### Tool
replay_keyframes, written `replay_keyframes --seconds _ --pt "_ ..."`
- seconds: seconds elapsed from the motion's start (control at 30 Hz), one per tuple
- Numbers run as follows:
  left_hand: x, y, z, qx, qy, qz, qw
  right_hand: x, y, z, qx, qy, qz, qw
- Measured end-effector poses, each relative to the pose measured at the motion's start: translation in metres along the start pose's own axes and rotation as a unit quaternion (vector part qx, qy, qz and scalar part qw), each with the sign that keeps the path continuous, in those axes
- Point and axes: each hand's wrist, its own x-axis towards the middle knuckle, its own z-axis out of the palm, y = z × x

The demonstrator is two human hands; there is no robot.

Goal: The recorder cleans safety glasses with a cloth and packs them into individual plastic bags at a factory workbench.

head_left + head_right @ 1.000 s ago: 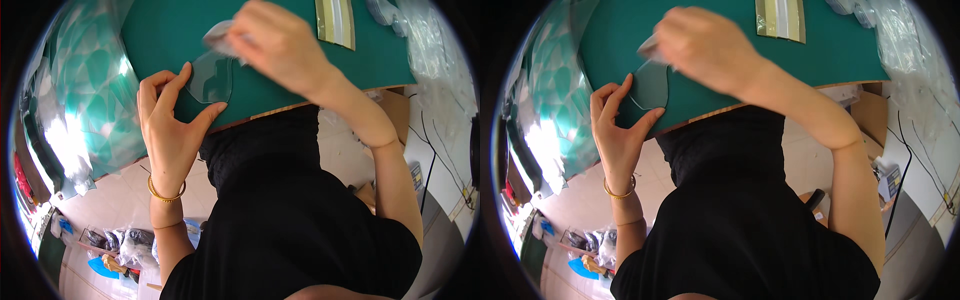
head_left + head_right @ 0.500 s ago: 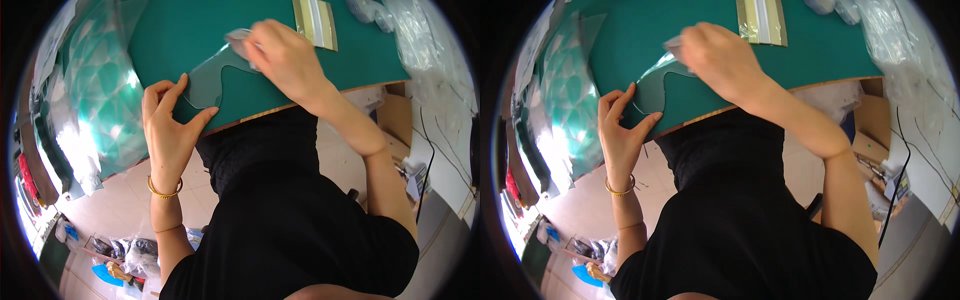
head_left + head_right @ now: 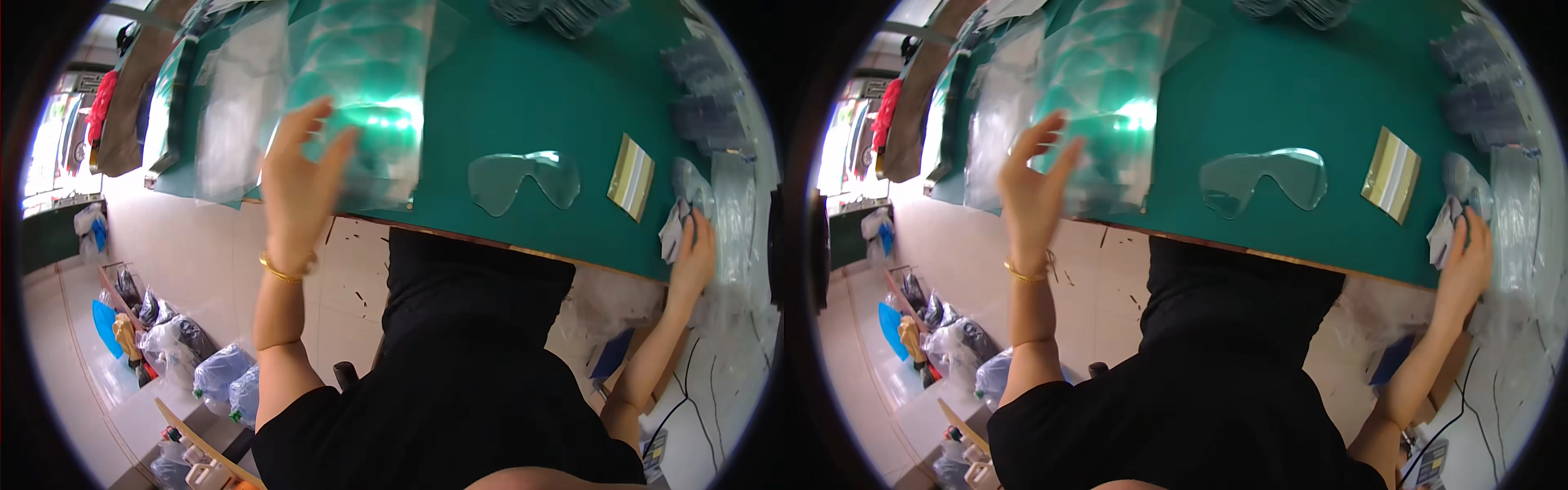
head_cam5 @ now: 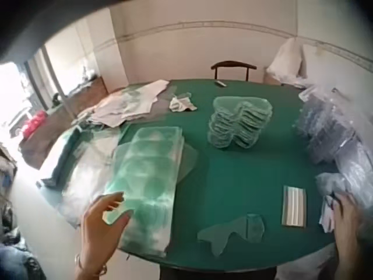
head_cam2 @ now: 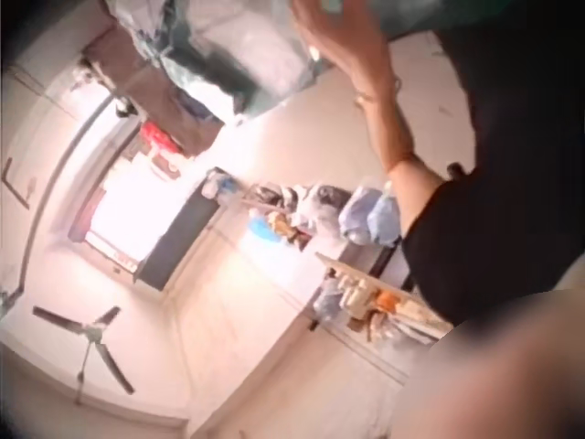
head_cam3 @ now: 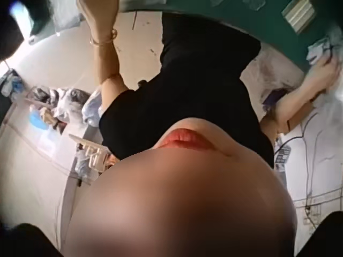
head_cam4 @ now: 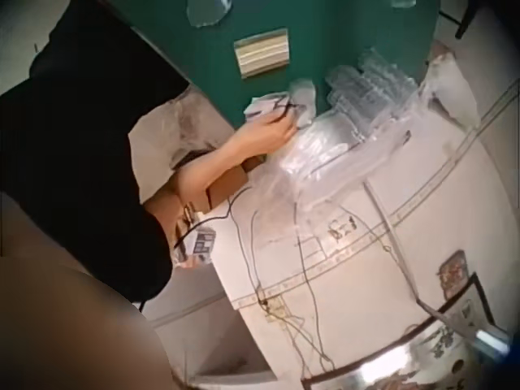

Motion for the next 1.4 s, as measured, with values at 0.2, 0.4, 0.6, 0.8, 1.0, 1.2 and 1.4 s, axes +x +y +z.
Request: replay_keyframes --seconds 0.2,0.4,0.6,0.8,1.0,1.2,1.4 --pt "0.045 -0.121 -0.07 -0.067 -0.124 -0.201 0.969 0.052 -0.108 -0.023 0.198 -0.007 -0.094 0.976" --pt "0.047 -0.129 -0.09 -0.164 -0.248 -0.268 0.917 0.068 -0.261 -0.008 0.423 -0.209 -0.255 0.844" --pt "0.023 -0.109 -0.085 -0.37 -0.19 -0.307 0.856 0.046 -0.365 0.011 0.522 -0.243 -0.345 0.741" --pt "-0.01 -0.065 -0.054 -0.542 -0.101 -0.209 0.808 0.03 -0.408 -0.002 0.547 -0.243 -0.349 0.721" --pt "-0.017 -0.067 -0.05 -0.559 -0.116 -0.183 0.801 0.045 -0.4 0.006 0.582 -0.351 -0.305 0.668" --pt "-0.037 -0.088 -0.05 -0.353 0.022 -0.259 0.899 0.098 -0.36 0.043 0.599 -0.286 -0.165 0.729" --pt "-0.04 -0.078 -0.048 -0.08 0.086 -0.304 0.945 0.111 -0.309 0.023 0.617 -0.194 -0.077 0.759"
